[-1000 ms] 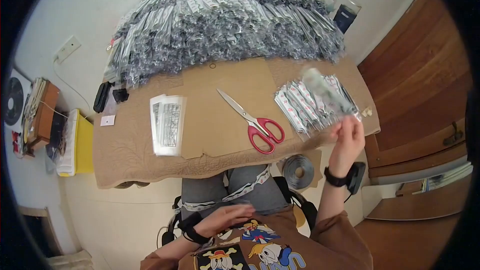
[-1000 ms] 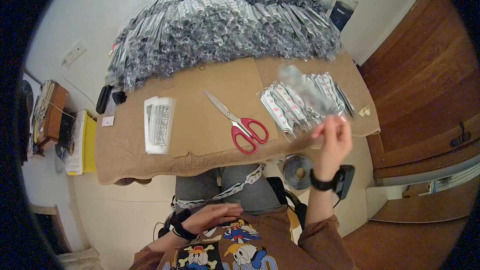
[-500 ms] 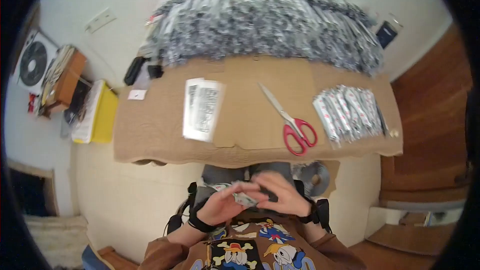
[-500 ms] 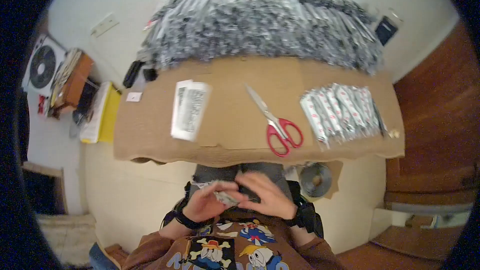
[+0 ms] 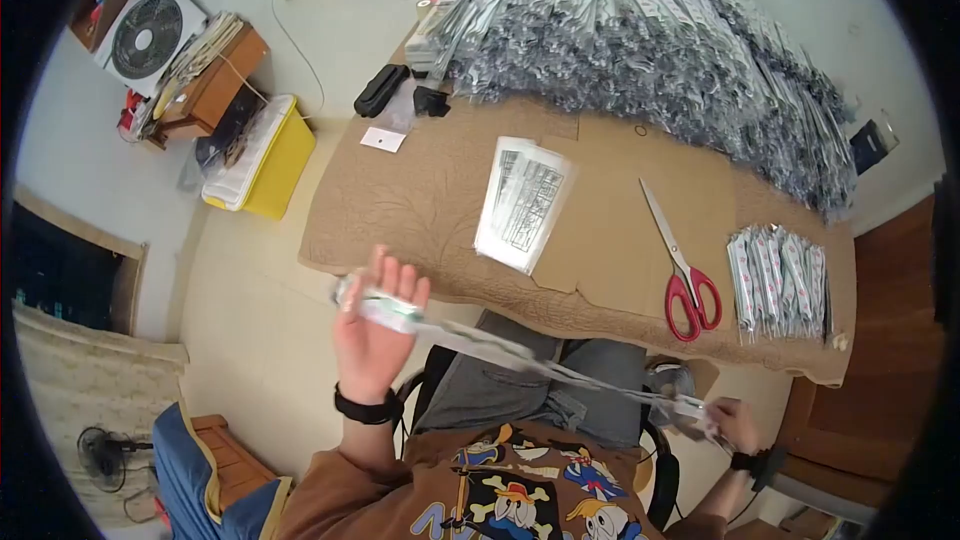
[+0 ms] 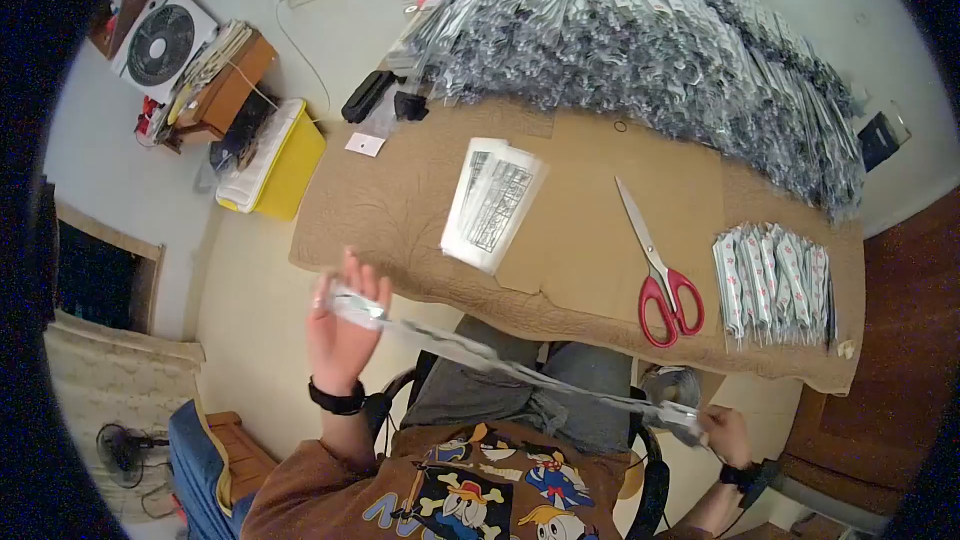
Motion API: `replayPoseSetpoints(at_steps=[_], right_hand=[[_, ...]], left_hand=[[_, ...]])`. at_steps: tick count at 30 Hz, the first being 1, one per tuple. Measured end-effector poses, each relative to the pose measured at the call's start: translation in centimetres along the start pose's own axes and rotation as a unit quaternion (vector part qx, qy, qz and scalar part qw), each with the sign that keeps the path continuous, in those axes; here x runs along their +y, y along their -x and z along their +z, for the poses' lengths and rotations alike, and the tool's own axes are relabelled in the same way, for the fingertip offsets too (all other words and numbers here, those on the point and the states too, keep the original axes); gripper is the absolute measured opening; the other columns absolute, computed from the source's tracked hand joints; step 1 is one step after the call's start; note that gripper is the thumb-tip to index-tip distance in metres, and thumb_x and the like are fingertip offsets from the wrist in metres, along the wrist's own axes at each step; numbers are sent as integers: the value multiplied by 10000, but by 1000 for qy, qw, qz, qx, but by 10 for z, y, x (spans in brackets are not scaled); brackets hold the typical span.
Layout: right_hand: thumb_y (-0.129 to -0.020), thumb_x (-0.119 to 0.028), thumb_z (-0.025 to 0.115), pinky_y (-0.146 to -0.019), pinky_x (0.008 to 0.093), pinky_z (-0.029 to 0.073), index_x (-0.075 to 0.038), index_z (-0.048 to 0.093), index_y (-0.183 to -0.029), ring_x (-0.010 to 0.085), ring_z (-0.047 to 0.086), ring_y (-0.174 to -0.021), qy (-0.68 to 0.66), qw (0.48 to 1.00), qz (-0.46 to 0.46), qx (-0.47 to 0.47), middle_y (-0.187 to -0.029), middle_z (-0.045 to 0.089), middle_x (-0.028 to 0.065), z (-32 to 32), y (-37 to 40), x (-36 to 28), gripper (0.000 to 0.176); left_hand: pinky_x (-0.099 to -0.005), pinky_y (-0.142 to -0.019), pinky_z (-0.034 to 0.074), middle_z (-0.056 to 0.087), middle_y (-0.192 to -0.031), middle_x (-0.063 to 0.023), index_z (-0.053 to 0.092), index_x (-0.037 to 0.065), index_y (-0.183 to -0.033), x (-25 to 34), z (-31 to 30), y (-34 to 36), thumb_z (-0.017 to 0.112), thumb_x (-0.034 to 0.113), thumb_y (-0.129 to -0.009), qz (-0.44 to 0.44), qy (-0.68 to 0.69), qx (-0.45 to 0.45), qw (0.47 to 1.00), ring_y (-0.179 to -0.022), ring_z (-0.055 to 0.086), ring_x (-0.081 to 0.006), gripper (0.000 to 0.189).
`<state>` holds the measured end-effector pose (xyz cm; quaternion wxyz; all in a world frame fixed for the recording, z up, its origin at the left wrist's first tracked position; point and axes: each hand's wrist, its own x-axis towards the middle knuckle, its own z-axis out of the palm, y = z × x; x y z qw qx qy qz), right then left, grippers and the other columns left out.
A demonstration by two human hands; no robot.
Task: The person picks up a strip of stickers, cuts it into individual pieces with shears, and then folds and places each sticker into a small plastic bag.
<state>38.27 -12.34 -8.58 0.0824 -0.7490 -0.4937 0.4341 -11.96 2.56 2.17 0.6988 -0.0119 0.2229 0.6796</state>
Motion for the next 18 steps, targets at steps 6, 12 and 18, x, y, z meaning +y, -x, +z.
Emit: replayPoseSetpoints(at_steps=[6, 12, 18], right_hand=[[-789, -224, 567, -641, 352, 459, -14, 613, -934, 295, 594, -697, 205, 953, -69, 214, -795, 620, 165, 16, -5, 0, 260], [-824, -168, 574, -678, 264, 466, -31, 554, -1086, 143, 579, -807, -24, 891, -440, 107, -923, 614, 104, 97, -29, -186, 296], [-869, -150, 505, -730, 254, 458, 6, 563, -1040, 166, 594, -773, -204, 868, -260, -370, -867, 635, 84, 85, -25, -189, 239]], left_hand=[[-369, -872, 362, 530, -752, -21, 455, 77, -1197, -46, -19, 2, 416, 243, -906, -27, -68, -20, 997, -741, 520, -176, 337], [-318, -671, 361, 415, -628, 4, 456, 67, -1194, -47, -4, 15, 353, 256, -936, -15, -166, -148, 975, -599, 401, -127, 336], [-266, -592, 333, 370, -610, 8, 450, 57, -1200, -11, -11, -3, 337, 287, -943, 129, -228, -118, 958, -574, 358, -103, 363]])
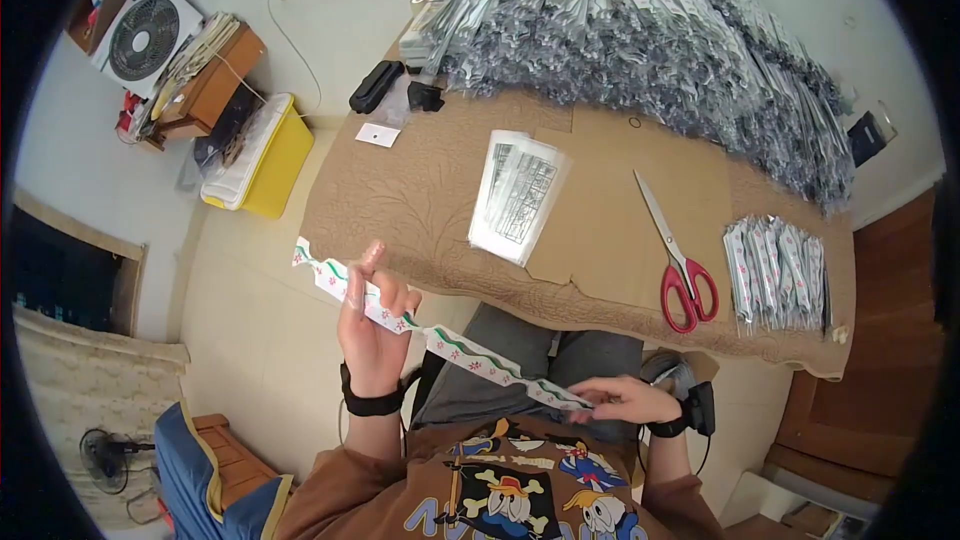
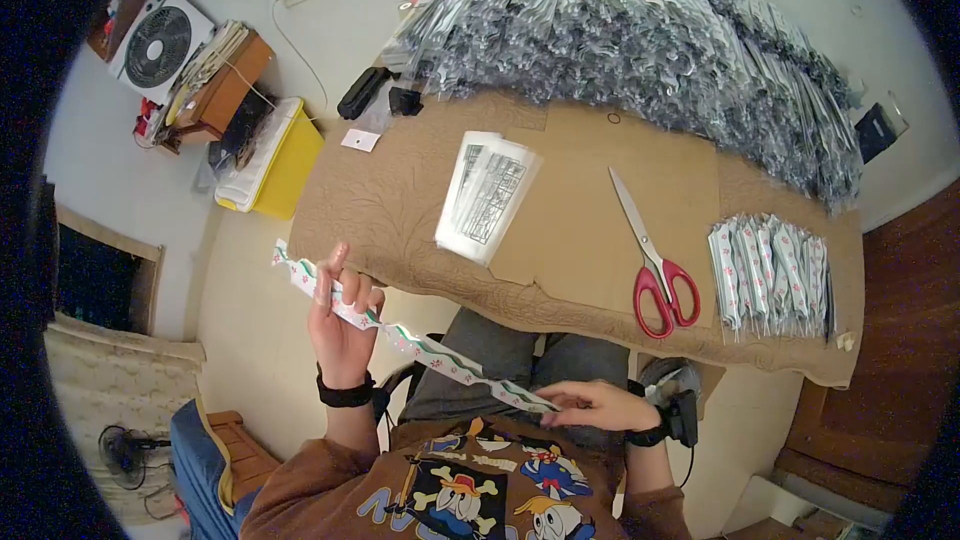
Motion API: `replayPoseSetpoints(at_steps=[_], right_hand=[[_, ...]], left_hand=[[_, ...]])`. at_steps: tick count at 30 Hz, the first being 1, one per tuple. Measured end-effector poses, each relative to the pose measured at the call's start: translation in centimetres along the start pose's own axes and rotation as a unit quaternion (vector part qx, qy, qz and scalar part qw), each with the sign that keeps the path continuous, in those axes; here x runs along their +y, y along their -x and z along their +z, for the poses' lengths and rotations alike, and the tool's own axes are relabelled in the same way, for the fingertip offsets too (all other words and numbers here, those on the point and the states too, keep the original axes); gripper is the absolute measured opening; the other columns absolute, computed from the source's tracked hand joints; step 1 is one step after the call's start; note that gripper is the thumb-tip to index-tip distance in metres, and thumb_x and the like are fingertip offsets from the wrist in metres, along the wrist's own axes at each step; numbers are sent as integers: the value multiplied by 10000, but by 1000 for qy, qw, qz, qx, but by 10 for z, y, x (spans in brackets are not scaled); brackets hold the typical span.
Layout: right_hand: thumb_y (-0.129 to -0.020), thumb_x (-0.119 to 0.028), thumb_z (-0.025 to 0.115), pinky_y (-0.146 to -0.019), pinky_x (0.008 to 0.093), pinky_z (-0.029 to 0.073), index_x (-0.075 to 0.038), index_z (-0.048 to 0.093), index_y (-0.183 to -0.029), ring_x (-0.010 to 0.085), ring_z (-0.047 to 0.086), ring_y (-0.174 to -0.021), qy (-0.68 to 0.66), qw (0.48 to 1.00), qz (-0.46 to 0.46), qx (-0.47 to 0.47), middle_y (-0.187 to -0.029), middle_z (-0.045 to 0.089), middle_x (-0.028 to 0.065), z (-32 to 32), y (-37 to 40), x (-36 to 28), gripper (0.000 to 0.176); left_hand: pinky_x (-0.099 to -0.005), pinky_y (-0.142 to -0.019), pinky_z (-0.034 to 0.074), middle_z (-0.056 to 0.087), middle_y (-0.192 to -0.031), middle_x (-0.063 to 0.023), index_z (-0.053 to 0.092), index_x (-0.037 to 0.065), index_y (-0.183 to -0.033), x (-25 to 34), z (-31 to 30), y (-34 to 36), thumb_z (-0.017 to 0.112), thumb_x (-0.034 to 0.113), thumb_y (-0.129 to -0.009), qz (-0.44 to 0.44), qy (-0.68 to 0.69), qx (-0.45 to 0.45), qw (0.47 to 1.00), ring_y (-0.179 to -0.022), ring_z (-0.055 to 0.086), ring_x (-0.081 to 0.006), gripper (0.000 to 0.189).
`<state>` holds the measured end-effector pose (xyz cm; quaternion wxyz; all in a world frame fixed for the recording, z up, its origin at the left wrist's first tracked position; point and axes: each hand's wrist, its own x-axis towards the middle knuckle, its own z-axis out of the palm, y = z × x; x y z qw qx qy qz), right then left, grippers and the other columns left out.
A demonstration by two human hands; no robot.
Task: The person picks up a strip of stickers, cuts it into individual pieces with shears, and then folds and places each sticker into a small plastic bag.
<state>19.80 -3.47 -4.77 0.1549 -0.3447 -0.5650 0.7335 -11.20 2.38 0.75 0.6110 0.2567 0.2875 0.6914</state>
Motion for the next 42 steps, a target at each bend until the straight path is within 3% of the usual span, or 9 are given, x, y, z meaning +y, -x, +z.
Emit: replayPoseSetpoints(at_steps=[6, 12, 14, 17, 21, 26, 29, 33, 42], right_hand=[[-892, -183, 479, -757, 278, 461, 21, 567, -1047, 172, 609, -793, 4, 988, 124, -86, -833, 642, 102, -13, 13, 3, 271], [-907, -128, 416, -766, 352, 476, 100, 556, -972, 254, 612, -871, -199, 880, -342, -264, -923, 624, 187, -13, -2, -39, 275], [-921, -179, 402, -758, 370, 484, 84, 542, -992, 252, 610, -876, -148, 977, -112, -103, -903, 626, 175, 0, -4, -68, 307], [-896, -192, 473, -750, 351, 476, 65, 537, -1015, 247, 605, -851, -273, 960, 50, -36, -828, 621, 175, 10, -41, -58, 290], [-917, -259, 425, -751, 322, 487, 31, 529, -1026, 235, 613, -841, -268, 961, 46, -51, -859, 625, 153, 13, -40, -34, 327], [-904, -163, 458, -741, 281, 472, 69, 540, -995, 217, 602, -858, 170, 981, -98, 1, -826, 630, 150, -6, 7, -14, 262], [-887, -162, 484, -696, 306, 502, 71, 570, -932, 244, 621, -796, 96, 995, -6, 3, -791, 627, 173, -21, 29, 1, 252], [-889, -153, 474, -606, 312, 511, 56, 592, -883, 235, 634, -689, -145, 970, -160, -114, -756, 631, 161, -26, 37, -32, 240], [-908, -254, 453, -634, 262, 495, 46, 537, -1009, 173, 624, -721, -271, 962, 33, 8, -771, 638, 123, 17, -35, -34, 327]], left_hand=[[-224, -510, 282, 335, -624, 17, 416, 43, -1227, -3, 0, -12, 345, 341, -935, -44, 149, -8, 988, -552, 325, -89, 423], [-224, -508, 313, 410, -682, -7, 359, 53, -1272, -51, 34, 8, 340, 428, -917, -123, 83, -44, 988, -566, 359, -97, 516], [-223, -511, 326, 457, -719, -21, 338, 54, -1285, -73, 59, 27, 334, 451, -912, -142, 42, -64, 987, -569, 372, -102, 545], [-227, -528, 353, 533, -855, -76, 365, 25, -1266, -84, 70, 39, 324, 465, -909, -120, 44, -117, 985, -597, 427, -119, 568], [-259, -622, 417, 574, -837, -86, 430, -23, -1203, -77, 56, 35, 321, 409, -928, -270, -209, -132, 931, -632, 470, -143, 524], [-270, -658, 454, 503, -581, -26, 503, -48, -1071, -39, 44, 2, 304, 334, -944, 19, -283, -99, 954, -565, 468, -128, 449], [-250, -641, 444, 467, -587, 1, 512, -21, -1064, -17, 29, -11, 313, 373, -937, 0, -102, -42, 994, -558, 465, -116, 459], [-240, -618, 431, 453, -599, 5, 506, 8, -1098, -56, 23, -7, 325, 409, -927, -160, 163, -106, 968, -576, 464, -110, 472], [-249, -704, 421, 564, -666, -56, 479, 14, -1149, -91, 53, 26, 367, 338, -927, -206, -195, -156, 946, -650, 504, -150, 409]])
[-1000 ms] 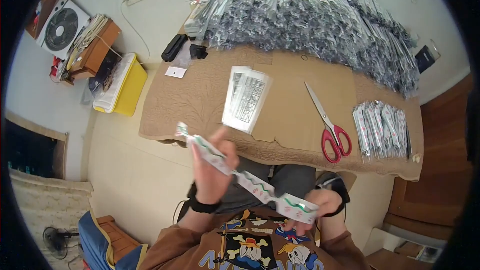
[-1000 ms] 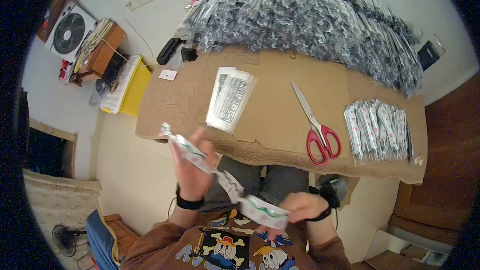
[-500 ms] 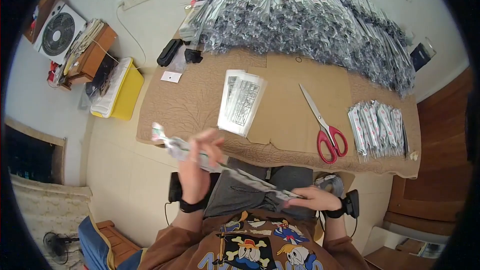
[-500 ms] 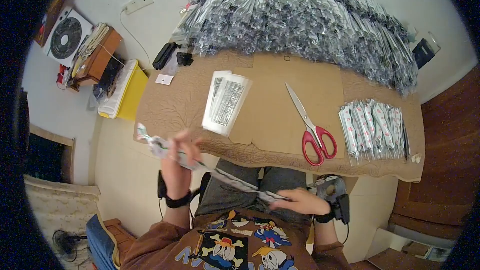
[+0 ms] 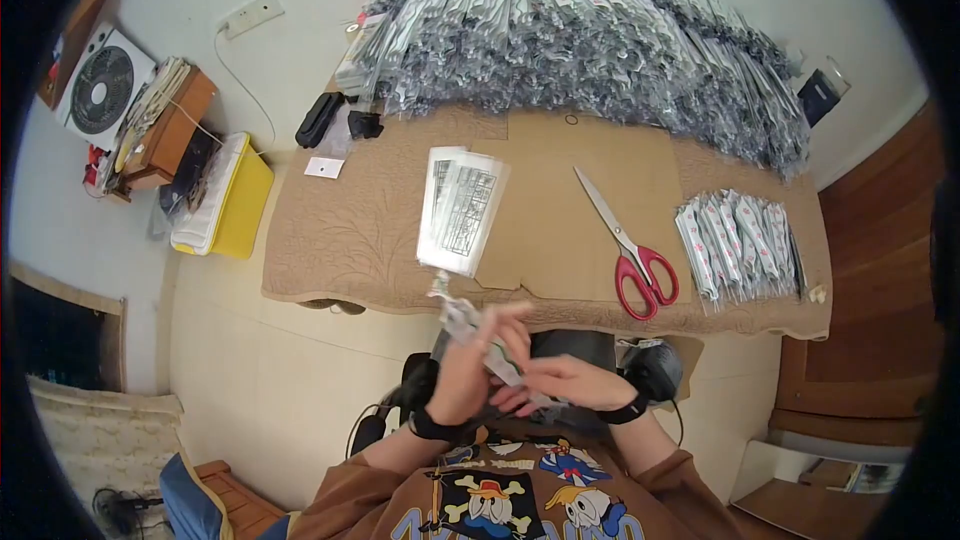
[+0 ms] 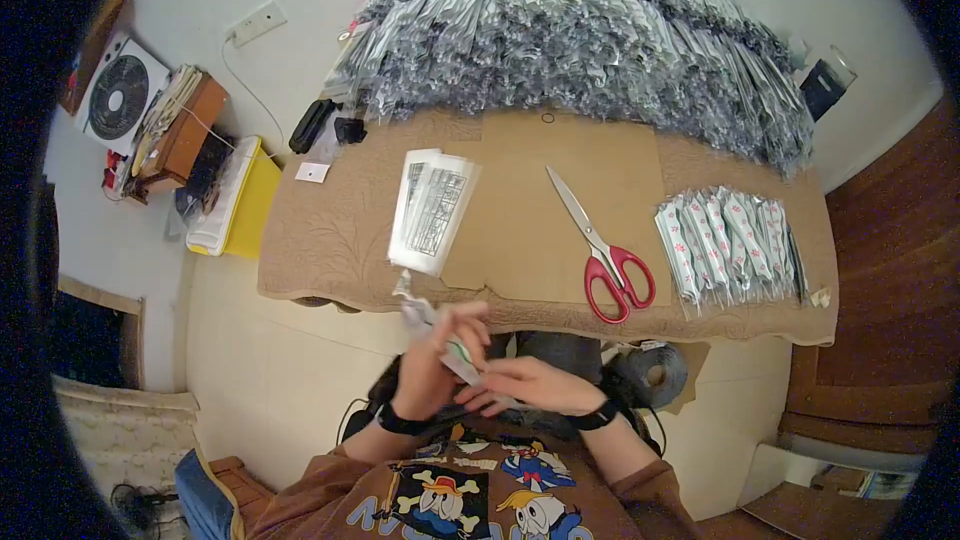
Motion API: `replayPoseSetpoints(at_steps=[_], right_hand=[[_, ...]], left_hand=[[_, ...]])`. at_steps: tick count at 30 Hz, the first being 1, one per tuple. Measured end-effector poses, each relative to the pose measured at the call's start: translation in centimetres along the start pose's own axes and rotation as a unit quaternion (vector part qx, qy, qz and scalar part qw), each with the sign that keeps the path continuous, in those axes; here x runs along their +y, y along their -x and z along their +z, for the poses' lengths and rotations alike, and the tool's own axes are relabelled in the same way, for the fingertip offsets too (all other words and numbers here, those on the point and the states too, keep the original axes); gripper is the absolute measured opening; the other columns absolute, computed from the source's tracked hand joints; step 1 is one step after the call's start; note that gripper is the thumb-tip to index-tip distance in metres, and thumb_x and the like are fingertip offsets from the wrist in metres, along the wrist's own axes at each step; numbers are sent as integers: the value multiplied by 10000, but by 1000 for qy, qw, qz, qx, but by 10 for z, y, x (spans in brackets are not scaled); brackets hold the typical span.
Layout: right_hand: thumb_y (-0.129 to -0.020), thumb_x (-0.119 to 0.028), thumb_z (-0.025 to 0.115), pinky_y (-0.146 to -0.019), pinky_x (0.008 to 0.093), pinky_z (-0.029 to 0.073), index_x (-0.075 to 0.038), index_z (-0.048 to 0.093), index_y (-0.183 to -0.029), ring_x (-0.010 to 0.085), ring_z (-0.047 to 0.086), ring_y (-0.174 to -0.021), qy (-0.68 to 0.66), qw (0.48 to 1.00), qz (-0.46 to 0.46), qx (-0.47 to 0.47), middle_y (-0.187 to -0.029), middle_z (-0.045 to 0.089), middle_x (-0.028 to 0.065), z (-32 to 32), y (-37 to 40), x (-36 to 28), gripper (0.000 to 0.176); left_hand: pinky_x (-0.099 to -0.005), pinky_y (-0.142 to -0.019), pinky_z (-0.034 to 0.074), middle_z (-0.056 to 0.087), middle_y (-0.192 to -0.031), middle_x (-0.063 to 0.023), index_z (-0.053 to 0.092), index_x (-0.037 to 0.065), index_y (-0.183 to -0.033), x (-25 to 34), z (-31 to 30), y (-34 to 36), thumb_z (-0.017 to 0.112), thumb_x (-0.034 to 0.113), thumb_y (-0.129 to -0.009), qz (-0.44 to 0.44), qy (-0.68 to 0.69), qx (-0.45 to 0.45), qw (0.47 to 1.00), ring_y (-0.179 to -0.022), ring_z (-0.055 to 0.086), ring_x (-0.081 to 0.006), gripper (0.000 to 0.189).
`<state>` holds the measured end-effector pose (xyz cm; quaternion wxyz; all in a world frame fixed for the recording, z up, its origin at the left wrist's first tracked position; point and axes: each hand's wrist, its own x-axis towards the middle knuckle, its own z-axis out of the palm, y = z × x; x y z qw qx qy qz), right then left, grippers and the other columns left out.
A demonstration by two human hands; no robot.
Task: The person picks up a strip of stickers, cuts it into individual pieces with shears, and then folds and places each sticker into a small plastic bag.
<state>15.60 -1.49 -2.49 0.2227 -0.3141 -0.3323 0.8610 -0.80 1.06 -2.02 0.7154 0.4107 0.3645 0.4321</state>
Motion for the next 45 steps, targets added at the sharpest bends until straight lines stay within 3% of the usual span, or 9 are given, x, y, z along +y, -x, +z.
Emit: replayPoseSetpoints(at_steps=[3, 7, 10, 19, 25, 32, 35, 42, 45], right_hand=[[-916, -202, 435, -714, 300, 493, 49, 561, -981, 177, 615, -783, 377, 913, -155, -21, -795, 638, 117, -27, 29, 9, 288], [-904, -164, 460, -680, 322, 500, 60, 564, -973, 200, 626, -741, 322, 947, -4, -8, -788, 636, 128, -51, 61, 13, 256], [-906, -161, 450, -635, 325, 507, 66, 569, -956, 226, 631, -695, 49, 943, -230, -236, -799, 635, 150, -40, 67, -10, 261], [-914, -214, 436, -714, 295, 491, 54, 542, -994, 210, 618, -782, 23, 999, -37, -15, -831, 636, 136, 10, 8, -13, 299], [-904, -172, 457, -784, 298, 463, 63, 534, -1006, 214, 599, -865, 313, 949, -20, -24, -843, 638, 139, -44, 57, 2, 267], [-893, -177, 472, -600, 286, 483, 43, 601, -836, 183, 618, -615, 85, 958, -235, -143, -731, 640, 126, -25, 54, -30, 262], [-902, -202, 462, -556, 292, 482, 48, 586, -825, 183, 608, -552, 73, 991, -115, -19, -690, 630, 104, 7, 18, -51, 290], [-884, -254, 505, -700, 289, 482, 11, 594, -955, 160, 609, -781, 250, 950, -185, -9, -871, 633, 78, 11, -19, -24, 288], [-845, -177, 559, -765, 292, 461, -12, 588, -1008, 175, 578, -889, 369, 866, -290, 169, -946, 621, 83, 4, 14, -46, 234]], left_hand=[[-252, -708, 404, 517, -590, -26, 510, 8, -1102, 41, -19, -3, 365, 338, -929, 123, 63, 84, 987, -603, 491, -147, 399], [-223, -576, 363, 503, -602, 0, 484, 23, -1130, 67, -80, -2, 380, 446, -900, 176, 295, -23, 939, -550, 446, -102, 493], [-204, -533, 330, 529, -656, -2, 461, 28, -1160, 47, -51, -6, 412, 473, -878, 113, 324, 4, 939, -540, 427, -86, 529], [-272, -634, 453, 590, -799, -91, 451, 1, -1186, 16, 0, -2, 444, 374, -889, -22, -9, 5, 1000, -669, 541, -132, 477], [-268, -606, 436, 581, -720, -58, 444, 16, -1185, 102, -30, -4, 383, 396, -913, 128, 161, 297, 932, -626, 525, -128, 472], [-206, -529, 334, 449, -627, -5, 417, 34, -1211, 49, -56, -14, 359, 492, -893, 127, 313, 1, 941, -526, 368, -70, 561], [-197, -549, 355, 487, -644, 0, 383, 38, -1243, 33, 9, -10, 413, 406, -900, 130, 280, 155, 939, -540, 396, -76, 504], [-241, -646, 441, 581, -879, -80, 415, 56, -1186, 32, -61, -8, 485, 112, -849, 103, -200, 50, 973, -721, 547, -122, 349], [-322, -720, 472, 594, -919, -108, 537, 67, -1009, 95, -194, 13, 543, 73, -811, 218, -505, 368, 750, -833, 589, -227, 199]])
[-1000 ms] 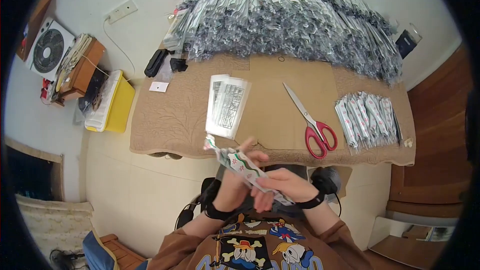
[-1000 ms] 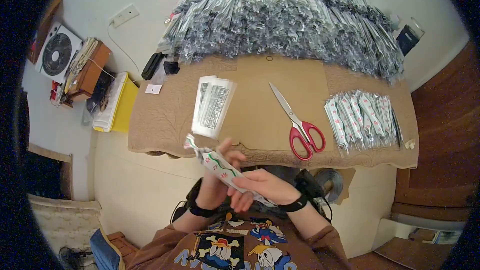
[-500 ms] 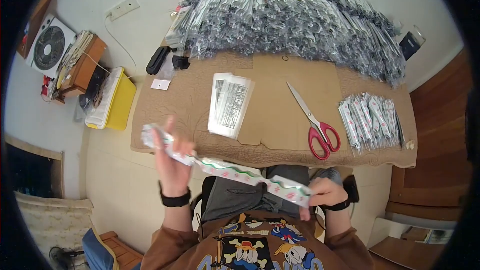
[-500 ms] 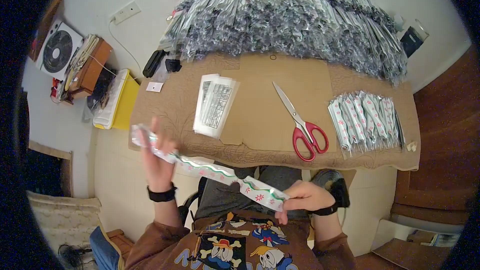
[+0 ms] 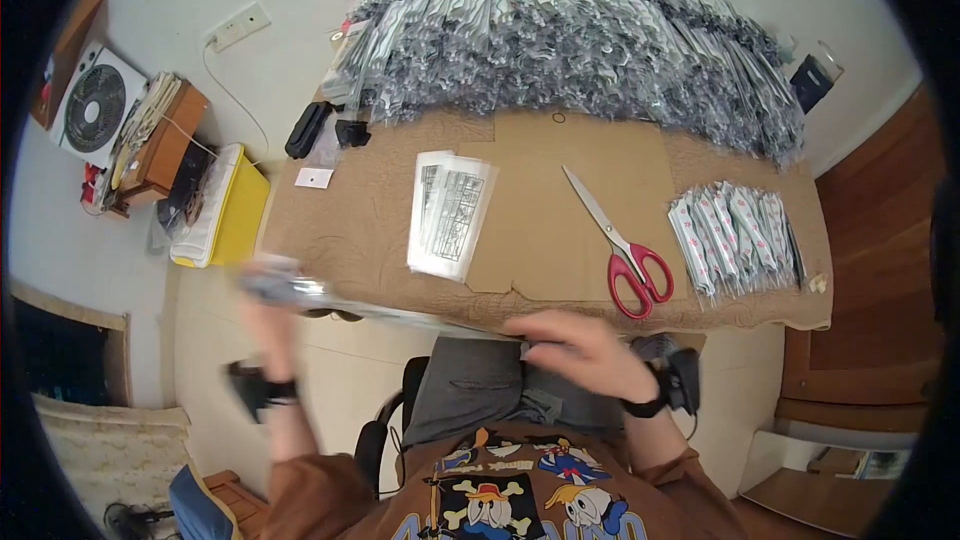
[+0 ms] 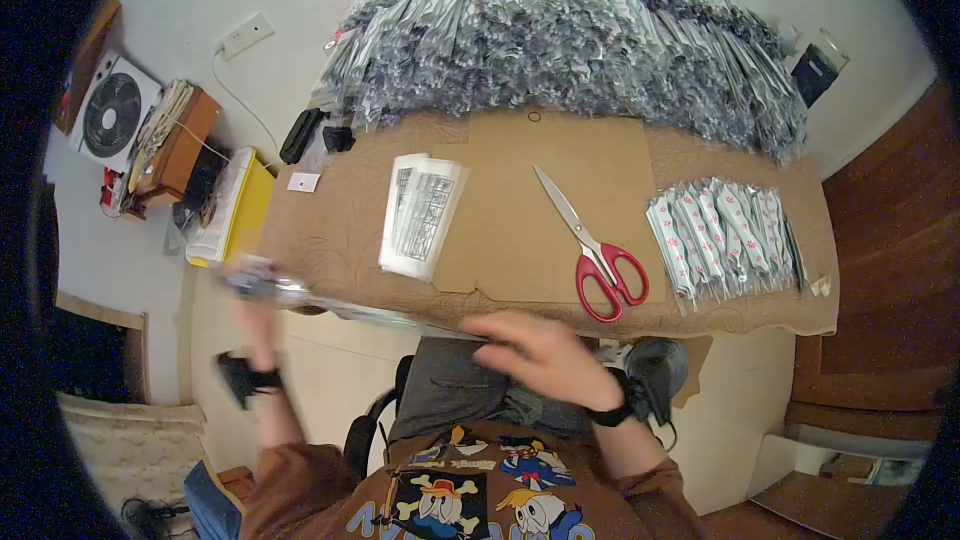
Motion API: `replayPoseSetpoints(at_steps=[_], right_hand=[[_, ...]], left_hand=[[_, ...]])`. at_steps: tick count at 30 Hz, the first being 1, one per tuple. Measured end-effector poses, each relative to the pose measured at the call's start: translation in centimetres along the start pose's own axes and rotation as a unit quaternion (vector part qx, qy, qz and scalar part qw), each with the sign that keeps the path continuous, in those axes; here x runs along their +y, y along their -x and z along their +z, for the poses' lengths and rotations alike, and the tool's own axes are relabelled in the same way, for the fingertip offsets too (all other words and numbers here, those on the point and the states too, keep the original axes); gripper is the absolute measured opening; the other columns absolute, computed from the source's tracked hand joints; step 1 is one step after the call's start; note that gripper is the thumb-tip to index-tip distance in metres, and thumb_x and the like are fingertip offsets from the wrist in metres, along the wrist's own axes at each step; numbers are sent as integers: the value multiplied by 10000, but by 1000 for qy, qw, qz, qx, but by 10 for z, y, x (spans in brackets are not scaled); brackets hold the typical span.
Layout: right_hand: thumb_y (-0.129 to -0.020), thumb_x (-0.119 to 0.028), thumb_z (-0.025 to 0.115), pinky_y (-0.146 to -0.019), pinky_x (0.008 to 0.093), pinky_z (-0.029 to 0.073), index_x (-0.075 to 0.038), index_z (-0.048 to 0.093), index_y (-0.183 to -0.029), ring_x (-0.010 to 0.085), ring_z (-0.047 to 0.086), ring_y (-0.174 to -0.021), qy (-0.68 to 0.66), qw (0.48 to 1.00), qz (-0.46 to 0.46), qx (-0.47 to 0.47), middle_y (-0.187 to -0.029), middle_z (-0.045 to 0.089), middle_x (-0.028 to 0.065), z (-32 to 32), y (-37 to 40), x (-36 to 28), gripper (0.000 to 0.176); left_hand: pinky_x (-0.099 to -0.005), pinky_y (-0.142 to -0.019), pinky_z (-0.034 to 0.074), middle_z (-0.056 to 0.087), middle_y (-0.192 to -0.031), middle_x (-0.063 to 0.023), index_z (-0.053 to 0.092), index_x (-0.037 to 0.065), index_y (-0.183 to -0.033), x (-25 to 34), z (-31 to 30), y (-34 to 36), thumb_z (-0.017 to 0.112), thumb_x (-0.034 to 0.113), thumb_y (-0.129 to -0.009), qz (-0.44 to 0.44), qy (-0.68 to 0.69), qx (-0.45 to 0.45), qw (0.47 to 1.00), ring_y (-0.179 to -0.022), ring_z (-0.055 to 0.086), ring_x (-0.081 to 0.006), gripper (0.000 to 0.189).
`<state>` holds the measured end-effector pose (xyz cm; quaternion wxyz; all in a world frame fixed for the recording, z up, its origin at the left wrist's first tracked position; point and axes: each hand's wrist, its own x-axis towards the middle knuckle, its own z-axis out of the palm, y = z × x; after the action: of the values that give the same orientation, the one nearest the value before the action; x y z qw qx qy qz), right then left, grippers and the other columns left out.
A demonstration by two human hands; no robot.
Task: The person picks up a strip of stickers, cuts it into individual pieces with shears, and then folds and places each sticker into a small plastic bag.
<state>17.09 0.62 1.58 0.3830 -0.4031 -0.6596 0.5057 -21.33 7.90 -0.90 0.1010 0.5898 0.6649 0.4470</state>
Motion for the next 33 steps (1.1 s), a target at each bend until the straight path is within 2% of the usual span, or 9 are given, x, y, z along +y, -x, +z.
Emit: replayPoseSetpoints(at_steps=[2, 3, 4, 7, 12, 15, 20, 26, 33], right_hand=[[-783, -51, 579, -753, 293, 443, -10, 576, -1022, 212, 571, -868, 170, 976, -17, 134, -933, 600, 116, -34, 14, 4, 242], [-783, -46, 574, -736, 307, 447, -10, 567, -1032, 233, 570, -839, 280, 938, -42, 202, -940, 590, 122, -48, 17, 2, 252], [-783, -42, 570, -719, 320, 450, -11, 558, -1043, 254, 570, -810, 384, 882, -66, 264, -948, 580, 128, -58, 19, 0, 262], [-776, -38, 573, -702, 331, 452, -9, 548, -1054, 279, 561, -780, 451, 855, -41, 254, -941, 566, 135, -65, 23, 8, 280], [-745, -42, 606, -695, 334, 457, -13, 538, -1075, 253, 558, -748, 476, 847, 62, 227, -905, 549, 110, -65, 19, 10, 338], [-746, -66, 619, -699, 326, 457, -30, 503, -1124, 221, 557, -758, 222, 937, 122, 240, -884, 541, 92, -63, 23, 8, 397], [-734, -189, 697, -706, 300, 438, -85, 303, -1271, 157, 509, -806, -242, 966, 44, 82, -908, 483, 57, 12, 40, 9, 675], [-612, -403, 759, -745, 277, 398, -92, 210, -1296, 135, 451, -821, -358, 911, 143, -145, -980, 417, 54, 89, 70, 33, 931], [-630, -287, 772, -735, 255, 400, -86, 212, -1291, 124, 443, -816, -327, 925, 144, -126, -970, 417, 50, 89, 52, 26, 890]], left_hand=[[-387, -733, 458, 582, -966, -185, 509, -4, -1096, -127, -141, -94, 555, 89, -776, 166, -497, 178, 833, -856, 571, -327, 336], [-414, -745, 442, 585, -968, -213, 501, 21, -1134, -123, -203, -117, 561, 129, -756, 120, -540, 204, 808, -870, 571, -345, 398], [-391, -739, 437, 585, -876, -220, 511, 12, -1121, -119, -253, -138, 515, 142, -790, -158, -491, 136, 846, -816, 553, -345, 356], [-371, -697, 443, 596, -889, -196, 500, 14, -1162, -148, -315, -122, 470, 156, -830, 3, -445, 270, 854, -782, 565, -304, 363], [-213, -634, 415, 562, -902, -32, 487, 61, -1187, -112, -225, -58, 467, 271, -885, -133, 143, 86, 977, -701, 500, -81, 369], [-192, -547, 383, 512, -734, 13, 506, 21, -1108, -26, -100, -7, 488, 297, -887, -143, 352, -53, 924, -620, 464, -48, 353], [-206, -520, 351, 379, -676, 26, 443, 33, -1140, 77, 23, 47, 469, 281, -900, -183, 576, 38, 795, -573, 392, -64, 346], [-263, -614, 381, 348, -746, -3, 406, 39, -1133, 136, 88, 72, 390, 289, -931, -122, 627, 145, 756, -686, 403, -107, 321], [-301, -811, 380, 424, -923, -90, 388, -16, -1112, 123, 122, 119, 352, 188, -936, -50, 391, 139, 908, -837, 446, -162, 272]])
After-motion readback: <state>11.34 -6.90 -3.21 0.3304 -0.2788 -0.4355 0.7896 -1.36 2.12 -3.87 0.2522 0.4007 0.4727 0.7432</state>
